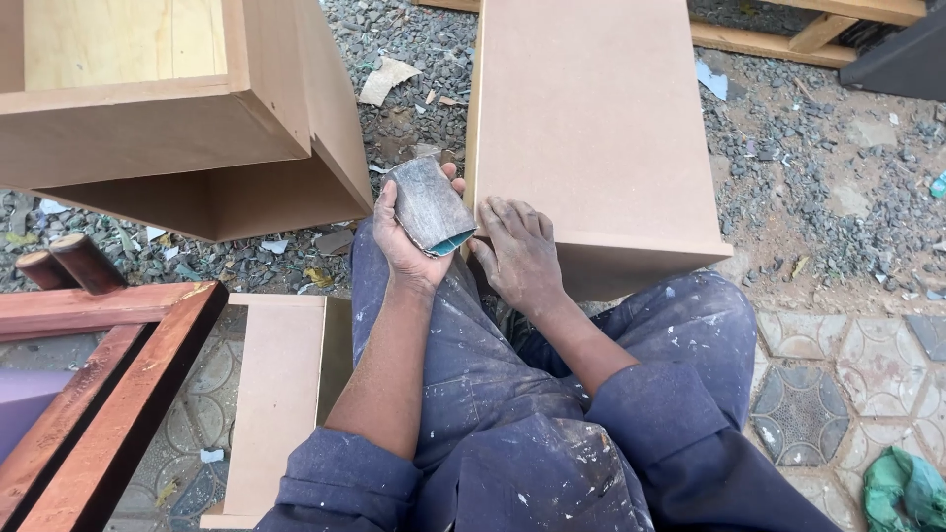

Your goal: Sanding the surfaces and edges of a wooden box using a sanding block to achieve a smooth finish.

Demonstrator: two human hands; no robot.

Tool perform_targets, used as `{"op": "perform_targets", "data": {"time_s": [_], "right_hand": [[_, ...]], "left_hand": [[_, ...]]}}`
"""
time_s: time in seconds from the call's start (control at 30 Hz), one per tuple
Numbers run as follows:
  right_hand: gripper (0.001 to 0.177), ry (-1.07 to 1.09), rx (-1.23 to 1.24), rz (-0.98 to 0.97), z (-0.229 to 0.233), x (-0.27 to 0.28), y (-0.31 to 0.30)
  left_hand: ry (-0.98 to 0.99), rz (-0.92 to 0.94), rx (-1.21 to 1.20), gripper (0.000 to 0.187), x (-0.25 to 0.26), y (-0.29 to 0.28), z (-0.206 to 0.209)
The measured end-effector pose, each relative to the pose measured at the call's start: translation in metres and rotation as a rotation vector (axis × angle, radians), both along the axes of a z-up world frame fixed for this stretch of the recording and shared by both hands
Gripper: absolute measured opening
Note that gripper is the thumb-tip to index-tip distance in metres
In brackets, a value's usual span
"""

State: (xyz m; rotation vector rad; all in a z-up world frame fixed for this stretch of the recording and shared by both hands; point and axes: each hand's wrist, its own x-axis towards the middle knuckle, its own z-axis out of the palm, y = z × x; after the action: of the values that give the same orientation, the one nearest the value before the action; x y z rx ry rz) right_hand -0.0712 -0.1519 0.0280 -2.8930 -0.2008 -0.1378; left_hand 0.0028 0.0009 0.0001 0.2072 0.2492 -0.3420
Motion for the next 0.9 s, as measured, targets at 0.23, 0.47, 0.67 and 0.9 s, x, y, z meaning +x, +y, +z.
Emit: {"op": "perform_targets", "data": {"time_s": [0.23, 0.47, 0.67, 0.9], "right_hand": [[0.053, 0.170, -0.032, -0.015, 0.008, 0.028, -0.007], [0.055, 0.430, -0.041, -0.099, 0.015, 0.059, -0.011], [0.059, 0.439, -0.033, -0.155, 0.004, 0.080, -0.014], [0.057, 0.396, -0.014, -0.199, -0.001, 0.106, -0.012]], "left_hand": [[0.000, 0.017, 0.013, 0.057, 0.005, -0.004, -0.006], [0.033, 0.024, 0.021, 0.056, 0.013, -0.009, -0.013], [0.056, 0.042, 0.004, 0.059, 0.032, -0.011, -0.028], [0.046, 0.077, 0.001, 0.059, 0.051, -0.020, -0.020]]}}
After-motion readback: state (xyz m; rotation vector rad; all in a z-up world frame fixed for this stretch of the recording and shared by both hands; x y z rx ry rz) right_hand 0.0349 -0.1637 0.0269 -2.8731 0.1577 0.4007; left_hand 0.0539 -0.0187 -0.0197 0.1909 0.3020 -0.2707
